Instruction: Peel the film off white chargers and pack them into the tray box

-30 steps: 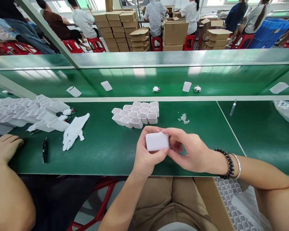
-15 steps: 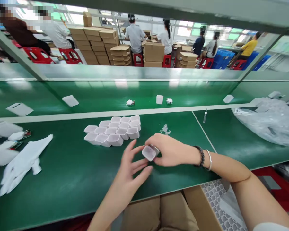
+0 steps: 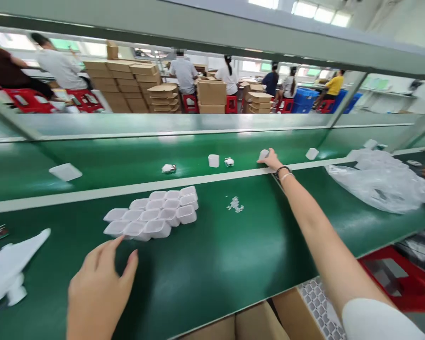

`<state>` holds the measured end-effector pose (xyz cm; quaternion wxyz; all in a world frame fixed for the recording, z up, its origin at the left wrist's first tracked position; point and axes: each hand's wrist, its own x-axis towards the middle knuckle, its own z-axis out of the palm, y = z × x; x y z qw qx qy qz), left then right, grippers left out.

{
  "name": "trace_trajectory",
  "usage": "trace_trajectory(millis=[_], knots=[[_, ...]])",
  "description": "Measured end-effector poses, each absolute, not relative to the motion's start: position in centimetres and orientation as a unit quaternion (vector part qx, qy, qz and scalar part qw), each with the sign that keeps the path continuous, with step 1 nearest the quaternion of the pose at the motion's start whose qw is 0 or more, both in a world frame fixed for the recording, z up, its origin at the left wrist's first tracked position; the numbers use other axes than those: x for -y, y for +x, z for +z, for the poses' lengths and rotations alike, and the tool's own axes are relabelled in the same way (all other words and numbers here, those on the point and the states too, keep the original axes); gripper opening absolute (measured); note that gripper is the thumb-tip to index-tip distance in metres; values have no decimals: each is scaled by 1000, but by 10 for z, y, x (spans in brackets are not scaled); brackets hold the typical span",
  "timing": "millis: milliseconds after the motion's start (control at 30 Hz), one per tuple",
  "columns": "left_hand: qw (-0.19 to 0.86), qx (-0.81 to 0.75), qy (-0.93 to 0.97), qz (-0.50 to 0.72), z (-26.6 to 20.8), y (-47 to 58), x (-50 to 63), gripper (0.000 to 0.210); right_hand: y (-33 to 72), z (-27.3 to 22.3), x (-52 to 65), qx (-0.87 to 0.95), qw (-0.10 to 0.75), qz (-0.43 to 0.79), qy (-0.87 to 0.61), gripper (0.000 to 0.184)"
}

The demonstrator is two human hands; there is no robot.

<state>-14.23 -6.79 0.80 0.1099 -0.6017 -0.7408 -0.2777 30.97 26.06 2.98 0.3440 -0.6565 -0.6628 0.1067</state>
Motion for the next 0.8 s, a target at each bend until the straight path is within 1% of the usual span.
trace_trajectory(millis=[67,133,167,233,333,400,467,500,533,600,667,733,800], knots=[[127,720,-623,-278,10,-136,68,43,297,21,-251,663,349,94,-655,50],[124,719,-627,-274,11,-133,68,39,284,9,-234,692,354,98,-621,66],[130,719,-627,-270,12,-131,68,37,279,1,-222,714,352,110,-595,67],[144,717,-635,-250,14,-126,66,35,273,-12,-195,764,341,131,-533,61],[127,707,-661,-219,20,-116,59,29,268,-22,-154,831,314,123,-443,52],[114,698,-674,-211,24,-109,56,17,263,-19,-134,836,315,125,-431,48],[79,688,-679,-244,28,-103,57,12,258,-11,-122,822,333,139,-441,44],[33,680,-673,-288,30,-100,60,14,256,-7,-118,811,343,154,-449,42],[-37,669,-654,-352,31,-97,64,16,254,-3,-116,800,348,180,-454,40],[-232,625,-552,-500,35,-92,75,21,251,1,-114,785,338,248,-457,35],[-401,570,-393,-600,40,-83,86,27,250,3,-113,781,306,304,-451,29],[-492,536,-263,-634,47,-72,93,35,249,2,-112,787,272,329,-445,24],[-522,527,-195,-641,56,-58,97,42,249,2,-111,794,251,335,-441,22]])
